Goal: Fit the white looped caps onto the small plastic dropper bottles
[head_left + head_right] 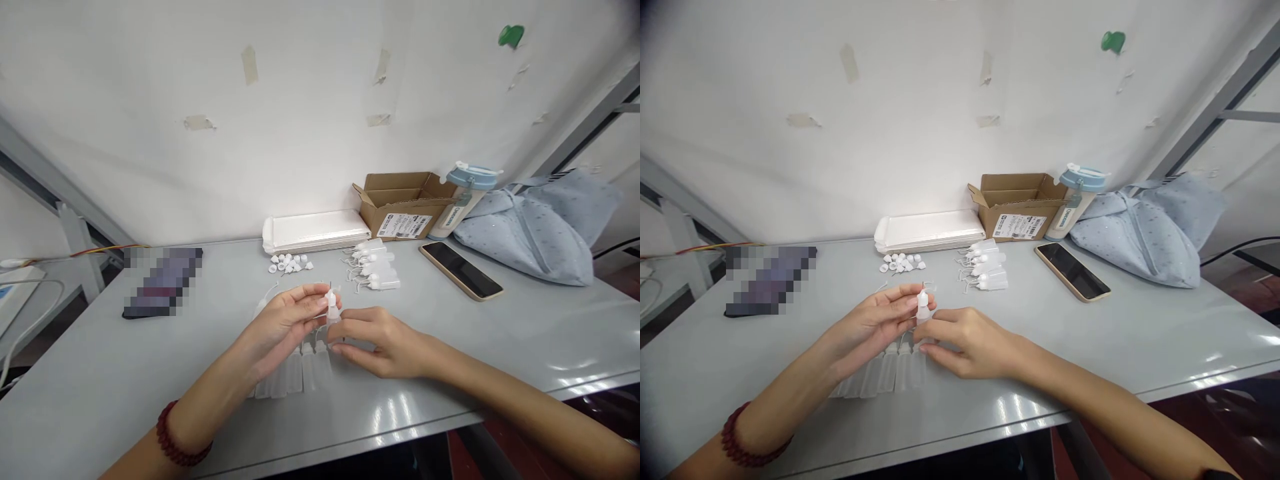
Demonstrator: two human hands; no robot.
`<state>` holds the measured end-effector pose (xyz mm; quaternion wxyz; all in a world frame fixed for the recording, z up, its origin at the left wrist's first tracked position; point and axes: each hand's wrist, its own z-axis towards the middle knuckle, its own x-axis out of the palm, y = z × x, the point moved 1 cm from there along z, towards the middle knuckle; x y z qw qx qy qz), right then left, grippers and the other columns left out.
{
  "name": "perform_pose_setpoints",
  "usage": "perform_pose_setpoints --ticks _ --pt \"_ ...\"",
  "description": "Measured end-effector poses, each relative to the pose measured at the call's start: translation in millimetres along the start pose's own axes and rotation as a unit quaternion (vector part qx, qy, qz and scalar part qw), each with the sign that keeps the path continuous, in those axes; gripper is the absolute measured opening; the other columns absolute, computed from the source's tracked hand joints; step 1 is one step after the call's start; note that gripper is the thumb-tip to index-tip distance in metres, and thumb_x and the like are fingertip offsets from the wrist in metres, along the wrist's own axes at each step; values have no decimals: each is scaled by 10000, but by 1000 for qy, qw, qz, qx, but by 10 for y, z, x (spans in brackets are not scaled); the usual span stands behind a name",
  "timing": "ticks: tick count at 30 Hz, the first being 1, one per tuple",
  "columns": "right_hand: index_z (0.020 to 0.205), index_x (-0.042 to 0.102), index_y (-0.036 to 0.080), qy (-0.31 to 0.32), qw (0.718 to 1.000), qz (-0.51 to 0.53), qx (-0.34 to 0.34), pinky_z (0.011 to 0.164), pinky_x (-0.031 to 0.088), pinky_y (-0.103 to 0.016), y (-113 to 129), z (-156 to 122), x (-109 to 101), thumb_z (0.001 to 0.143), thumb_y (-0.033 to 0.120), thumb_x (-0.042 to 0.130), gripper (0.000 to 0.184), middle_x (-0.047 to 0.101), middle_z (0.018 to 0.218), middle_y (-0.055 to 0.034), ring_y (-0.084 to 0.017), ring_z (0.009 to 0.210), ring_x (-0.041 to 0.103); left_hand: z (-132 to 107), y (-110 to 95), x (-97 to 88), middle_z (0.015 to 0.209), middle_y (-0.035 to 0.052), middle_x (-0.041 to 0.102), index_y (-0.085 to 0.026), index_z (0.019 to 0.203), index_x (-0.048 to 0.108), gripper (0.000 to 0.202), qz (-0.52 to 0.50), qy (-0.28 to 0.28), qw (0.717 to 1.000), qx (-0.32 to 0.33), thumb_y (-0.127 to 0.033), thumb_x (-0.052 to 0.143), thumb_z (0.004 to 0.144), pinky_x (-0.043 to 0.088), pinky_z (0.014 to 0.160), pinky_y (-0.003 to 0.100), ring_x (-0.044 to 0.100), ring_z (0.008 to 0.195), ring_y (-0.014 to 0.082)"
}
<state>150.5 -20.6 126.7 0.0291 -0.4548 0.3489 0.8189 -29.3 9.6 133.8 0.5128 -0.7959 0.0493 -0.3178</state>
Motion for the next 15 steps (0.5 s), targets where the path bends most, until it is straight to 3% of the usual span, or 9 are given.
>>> perform_pose_setpoints --ticks 10,15 --pt "867 571 180 -36 986 147 67 638 444 -242 48 24 -75 854 121 465 122 590 759 0 -110 654 500 -13 4 0 948 40 646 -186 946 651 188 60 -9 997 46 -260 683 776 469 795 265 596 858 147" --pt "863 578 183 -57 960 245 124 636 419 -244 15 12 -150 869 118 420 171 539 728 9 -110 658 498 -25 -15 -10 943 40 662 -199 1007 641 274 102 -37 991 77 -272 703 750 438 845 287 593 894 163"
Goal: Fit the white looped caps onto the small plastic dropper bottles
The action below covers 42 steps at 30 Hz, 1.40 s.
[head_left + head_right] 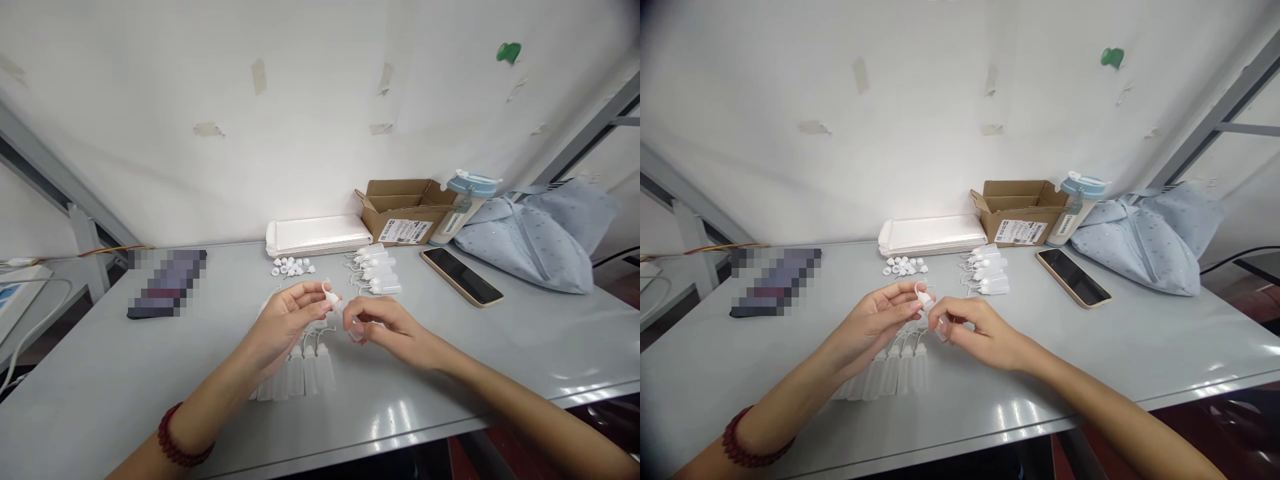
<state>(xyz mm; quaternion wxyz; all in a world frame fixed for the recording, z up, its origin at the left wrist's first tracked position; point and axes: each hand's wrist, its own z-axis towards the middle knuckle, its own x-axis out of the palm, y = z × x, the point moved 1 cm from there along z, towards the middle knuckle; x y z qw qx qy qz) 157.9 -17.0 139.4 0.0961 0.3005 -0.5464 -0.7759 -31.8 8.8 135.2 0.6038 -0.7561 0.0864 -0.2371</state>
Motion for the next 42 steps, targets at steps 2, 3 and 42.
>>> perform_pose_setpoints --ticks 2,3,42 --pt "840 575 178 -12 999 47 23 622 414 -247 -5 12 -28 884 142 417 168 519 711 8 -108 638 487 -13 -7 -2 947 42 662 -201 1016 637 285 33 -24 999 10 -290 702 753 422 863 295 585 915 172" --pt "827 572 175 -21 997 64 29 619 409 -250 -9 21 -41 894 156 414 173 508 698 9 -107 627 480 -20 -9 -1 948 41 661 -201 1012 637 277 49 -32 998 13 -296 698 759 417 861 294 580 920 173" --pt "826 433 206 -53 963 231 132 452 276 -204 -145 77 13 937 437 428 257 255 532 98 -72 466 260 4 70 46 652 8 617 -147 711 689 199 108 8 994 -2 -341 691 756 458 573 229 529 581 104"
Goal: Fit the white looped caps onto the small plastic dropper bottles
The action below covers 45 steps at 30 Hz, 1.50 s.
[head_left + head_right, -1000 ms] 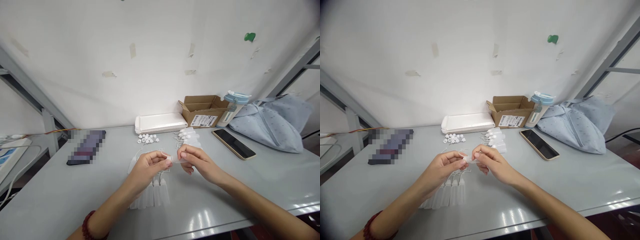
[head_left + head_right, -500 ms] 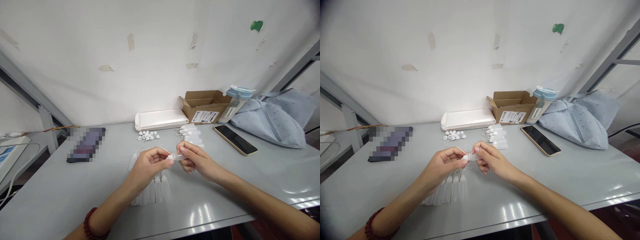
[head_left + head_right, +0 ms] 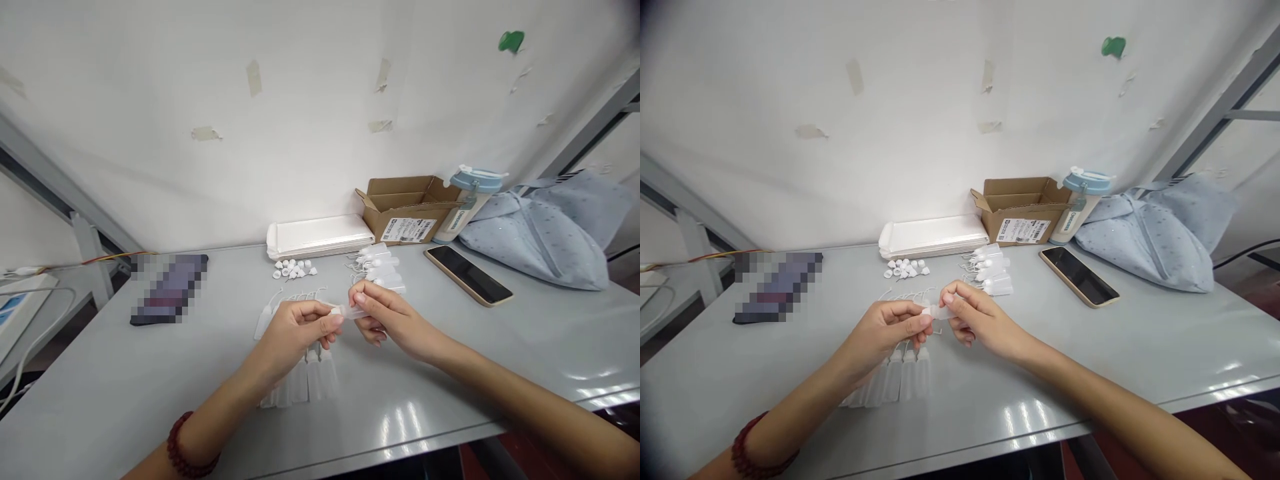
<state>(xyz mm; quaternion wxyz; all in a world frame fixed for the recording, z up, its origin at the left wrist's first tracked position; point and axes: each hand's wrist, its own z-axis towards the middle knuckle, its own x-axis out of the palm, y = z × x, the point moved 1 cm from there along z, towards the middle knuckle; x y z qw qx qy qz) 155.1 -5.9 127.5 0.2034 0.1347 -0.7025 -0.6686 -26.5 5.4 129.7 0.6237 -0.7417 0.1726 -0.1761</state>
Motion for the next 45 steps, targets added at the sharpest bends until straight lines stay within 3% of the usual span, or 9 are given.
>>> perform_pose_setpoints --ticks 6,11,15,19,24,29,35,40,45 --pt "820 422 204 -10 1000 2 9 455 279 -208 12 5 37 917 470 443 284 268 528 101 -74 463 250 -33 21 25 720 3 654 -179 819 715 144 84 -87 990 74 -259 728 700 475 613 228 582 677 137" --pt "843 439 201 0 1000 -3 -21 468 280 -212 66 -31 25 928 451 439 264 313 552 87 -76 479 273 -38 -23 38 771 25 654 -178 983 666 303 39 -18 999 29 -383 675 760 481 575 241 602 694 157" --pt "843 436 201 1 1000 -10 -25 467 284 -221 87 -40 8 930 451 433 265 318 544 84 -81 480 278 -36 -68 60 650 27 618 -141 709 645 398 46 28 998 13 -474 496 868 446 523 230 550 547 113" --pt "831 431 203 -1 1000 -7 -15 457 265 -214 66 -28 6 924 452 441 267 288 532 92 -80 475 257 -59 -75 67 585 -1 587 -154 700 641 315 85 17 995 39 -396 528 867 439 546 224 537 544 108" --pt "834 428 205 -1 1000 -13 -5 468 267 -216 60 -32 -4 938 443 425 260 294 528 94 -77 477 267 -80 -73 53 799 13 645 -190 931 660 194 119 -18 991 62 -345 594 833 461 622 230 596 710 138" --pt "849 423 207 0 1000 -22 -11 470 281 -220 93 -42 4 936 444 424 253 291 533 92 -81 484 268 -50 -47 65 669 25 627 -144 734 635 422 105 24 994 32 -464 423 910 437 542 231 570 570 120" --pt "939 422 215 -15 998 -56 -12 452 257 -208 69 -31 22 900 449 491 247 293 520 110 -75 466 253 -88 -58 67 665 19 628 -160 705 645 354 141 18 989 43 -418 486 887 420 547 226 562 577 121" --pt "884 421 214 -27 997 -71 6 444 205 -211 72 -22 28 898 488 465 278 260 510 109 -76 459 226 -112 -74 87 726 21 646 -181 807 664 222 190 -27 978 82 -374 560 838 437 599 241 582 660 150" --pt "876 414 219 -17 996 -84 16 442 188 -212 79 -30 41 906 514 430 296 237 492 111 -78 447 209 -116 -54 96 624 8 604 -176 691 631 361 166 3 986 33 -445 480 880 426 589 245 556 596 137"
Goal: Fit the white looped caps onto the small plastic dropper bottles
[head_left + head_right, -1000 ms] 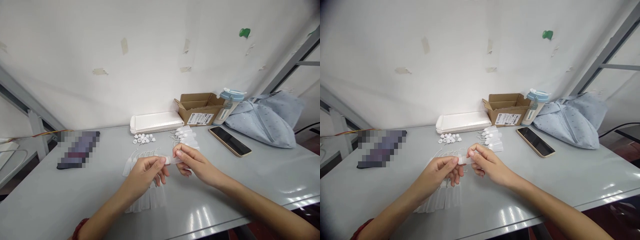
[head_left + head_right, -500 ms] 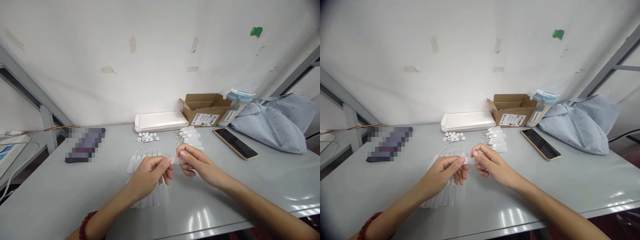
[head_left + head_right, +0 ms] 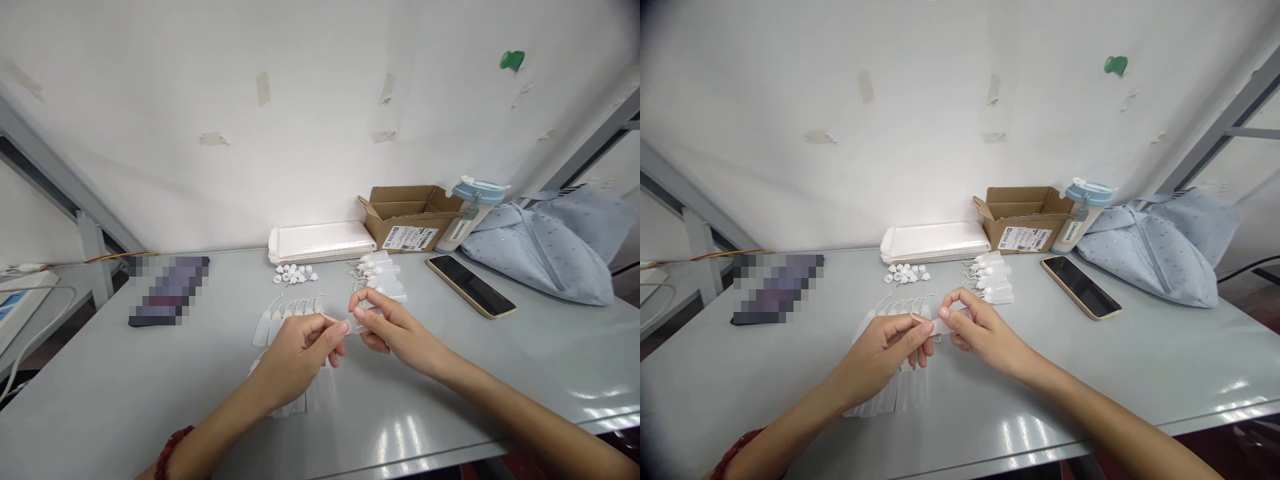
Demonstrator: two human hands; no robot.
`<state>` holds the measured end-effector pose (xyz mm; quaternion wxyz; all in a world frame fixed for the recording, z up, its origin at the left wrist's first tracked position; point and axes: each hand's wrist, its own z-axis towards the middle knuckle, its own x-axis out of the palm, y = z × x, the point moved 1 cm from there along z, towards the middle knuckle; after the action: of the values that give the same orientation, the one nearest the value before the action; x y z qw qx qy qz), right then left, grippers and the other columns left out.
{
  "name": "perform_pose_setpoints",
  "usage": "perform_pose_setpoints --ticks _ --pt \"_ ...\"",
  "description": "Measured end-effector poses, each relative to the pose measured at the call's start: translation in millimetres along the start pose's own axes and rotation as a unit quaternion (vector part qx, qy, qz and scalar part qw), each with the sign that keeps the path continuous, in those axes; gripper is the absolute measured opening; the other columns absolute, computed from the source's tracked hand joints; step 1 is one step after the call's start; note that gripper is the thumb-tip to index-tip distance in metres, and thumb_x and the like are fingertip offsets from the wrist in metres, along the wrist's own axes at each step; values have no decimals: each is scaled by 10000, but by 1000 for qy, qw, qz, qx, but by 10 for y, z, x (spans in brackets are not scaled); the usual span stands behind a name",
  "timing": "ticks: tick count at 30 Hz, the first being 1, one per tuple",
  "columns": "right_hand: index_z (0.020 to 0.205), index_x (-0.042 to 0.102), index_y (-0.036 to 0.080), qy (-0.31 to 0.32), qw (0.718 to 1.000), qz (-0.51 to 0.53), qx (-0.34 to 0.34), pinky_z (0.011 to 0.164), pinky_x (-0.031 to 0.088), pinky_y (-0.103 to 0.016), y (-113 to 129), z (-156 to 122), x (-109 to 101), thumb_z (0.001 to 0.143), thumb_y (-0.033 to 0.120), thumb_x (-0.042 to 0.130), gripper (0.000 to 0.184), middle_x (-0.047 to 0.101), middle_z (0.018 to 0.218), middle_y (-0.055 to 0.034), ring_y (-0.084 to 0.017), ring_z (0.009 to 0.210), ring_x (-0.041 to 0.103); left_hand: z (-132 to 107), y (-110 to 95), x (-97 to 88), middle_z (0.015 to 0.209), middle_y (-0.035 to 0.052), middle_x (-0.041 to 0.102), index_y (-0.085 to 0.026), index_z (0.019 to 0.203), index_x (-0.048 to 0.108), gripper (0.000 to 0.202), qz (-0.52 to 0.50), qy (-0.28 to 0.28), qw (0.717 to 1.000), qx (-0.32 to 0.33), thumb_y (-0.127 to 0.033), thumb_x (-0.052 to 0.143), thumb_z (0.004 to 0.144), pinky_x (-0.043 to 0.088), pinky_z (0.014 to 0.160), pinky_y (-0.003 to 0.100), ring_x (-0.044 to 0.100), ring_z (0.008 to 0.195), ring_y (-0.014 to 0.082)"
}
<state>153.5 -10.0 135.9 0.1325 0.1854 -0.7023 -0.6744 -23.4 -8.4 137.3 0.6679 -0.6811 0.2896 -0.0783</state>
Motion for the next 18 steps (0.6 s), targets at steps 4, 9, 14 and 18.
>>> perform_pose_setpoints --ticks 4,9,14,18 --pt "949 446 226 -45 996 -65 -51 494 289 -234 -30 -26 -4 895 508 462 288 350 570 73 -102 512 332 20 7 -23 581 1 576 -159 604 594 409 -60 8 998 -9 -454 500 872 423 572 242 545 539 119" --pt "1000 490 229 -128 955 -222 -151 591 383 -272 -54 -50 -7 893 383 520 190 529 781 -6 -142 652 478 58 -3 -75 522 -7 544 -152 609 590 420 -137 10 990 -39 -470 502 869 422 545 243 510 491 109" --pt "950 530 207 -131 952 -226 -163 546 364 -267 -70 -42 -8 892 403 522 205 523 668 8 -139 588 472 20 -20 -72 587 0 593 -163 704 648 245 -80 -29 996 10 -368 587 823 439 554 242 554 564 132" --pt "879 562 180 -118 974 -155 -119 496 328 -246 -51 -32 -16 877 444 527 266 464 598 32 -111 530 426 -11 -13 -25 660 20 650 -177 743 664 172 32 -107 990 81 -320 599 813 451 586 257 584 605 151"
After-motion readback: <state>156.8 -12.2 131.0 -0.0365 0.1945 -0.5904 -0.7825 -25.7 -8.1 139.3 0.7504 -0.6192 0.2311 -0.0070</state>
